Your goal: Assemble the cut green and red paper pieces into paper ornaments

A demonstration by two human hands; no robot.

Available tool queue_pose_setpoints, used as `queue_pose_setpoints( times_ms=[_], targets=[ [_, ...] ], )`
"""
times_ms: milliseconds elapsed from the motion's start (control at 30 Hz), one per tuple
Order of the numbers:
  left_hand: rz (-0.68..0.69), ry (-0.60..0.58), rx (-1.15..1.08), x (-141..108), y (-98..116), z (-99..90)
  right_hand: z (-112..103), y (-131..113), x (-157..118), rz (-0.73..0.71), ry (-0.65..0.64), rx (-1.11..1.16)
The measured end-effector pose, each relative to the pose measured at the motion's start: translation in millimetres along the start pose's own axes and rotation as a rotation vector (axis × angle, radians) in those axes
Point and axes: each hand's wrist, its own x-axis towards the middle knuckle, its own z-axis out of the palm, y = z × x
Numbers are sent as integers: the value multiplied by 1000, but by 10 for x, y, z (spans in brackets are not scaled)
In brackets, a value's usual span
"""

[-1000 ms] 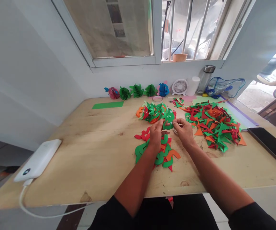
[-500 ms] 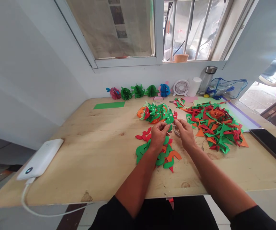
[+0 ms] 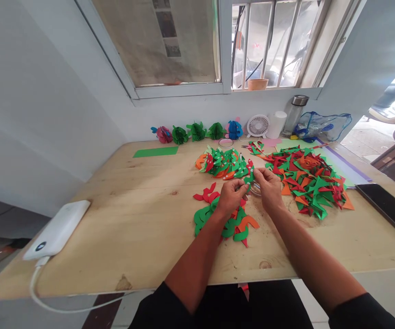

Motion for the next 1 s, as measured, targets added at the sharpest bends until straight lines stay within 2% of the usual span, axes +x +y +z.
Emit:
queue_pose_setpoints(
  times_ms=[133, 333, 567, 633, 833, 900, 1000],
  targets=[
    [-25, -53, 27, 14, -45, 1, -10, 8, 15, -16, 66, -46],
    [-42, -40, 14, 1, -18, -9, -38, 49, 50, -54, 160, -74],
    [-51, -85, 17, -10, 40, -31, -69, 112, 87, -56, 171, -50],
    [-46, -29, 12, -4, 54, -54, -77, 126, 100, -44, 189, -57],
    [-78, 250, -189, 64, 64, -191, -105, 150, 150, -36, 233, -24],
    [-74, 346, -209, 139, 71, -247, -111, 150, 156, -31, 227, -15],
    [-95, 416, -214, 322, 90, -332, -114, 134, 147, -13, 224, 16]
  ],
)
